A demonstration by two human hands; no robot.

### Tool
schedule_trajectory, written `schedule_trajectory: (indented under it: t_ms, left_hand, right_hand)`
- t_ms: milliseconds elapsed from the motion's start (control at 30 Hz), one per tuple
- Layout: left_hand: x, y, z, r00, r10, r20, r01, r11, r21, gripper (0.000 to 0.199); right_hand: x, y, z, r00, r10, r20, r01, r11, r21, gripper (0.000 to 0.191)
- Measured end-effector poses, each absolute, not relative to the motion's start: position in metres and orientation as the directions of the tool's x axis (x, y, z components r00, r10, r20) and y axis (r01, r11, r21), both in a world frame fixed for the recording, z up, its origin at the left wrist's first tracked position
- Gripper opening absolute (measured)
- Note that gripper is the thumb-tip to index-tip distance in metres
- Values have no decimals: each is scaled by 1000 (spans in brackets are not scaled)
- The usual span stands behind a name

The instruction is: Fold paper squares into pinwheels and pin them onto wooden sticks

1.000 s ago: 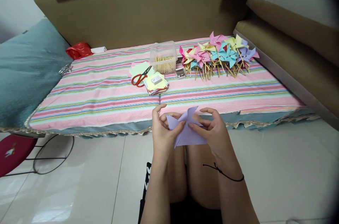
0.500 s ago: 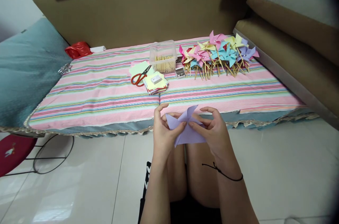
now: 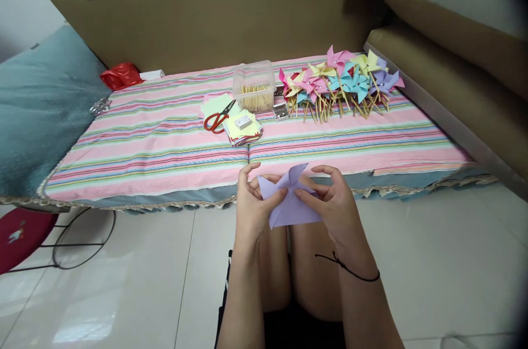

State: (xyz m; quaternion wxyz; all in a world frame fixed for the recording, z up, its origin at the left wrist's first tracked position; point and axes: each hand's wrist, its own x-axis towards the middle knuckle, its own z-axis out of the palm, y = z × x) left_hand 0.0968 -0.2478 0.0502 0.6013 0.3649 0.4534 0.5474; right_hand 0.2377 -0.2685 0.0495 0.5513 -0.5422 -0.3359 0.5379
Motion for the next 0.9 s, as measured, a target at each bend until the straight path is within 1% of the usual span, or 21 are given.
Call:
schedule_trajectory:
  t_ms: [367, 700, 900]
  left_hand:
    - [99, -249, 50, -33, 998, -61, -272, 49, 961, 69]
    - [100, -248, 51, -70, 996, -57, -241, 39, 970, 68]
    - [101, -248, 51, -40, 997, -71, -248, 59, 967, 69]
  right_hand:
    - [238, -268, 46, 199, 959, -202, -219, -157, -963, 61]
    - [239, -267, 45, 169, 965, -200, -229, -159, -960, 61]
    - [240, -266, 43, 135, 969, -208, -247, -171, -954, 63]
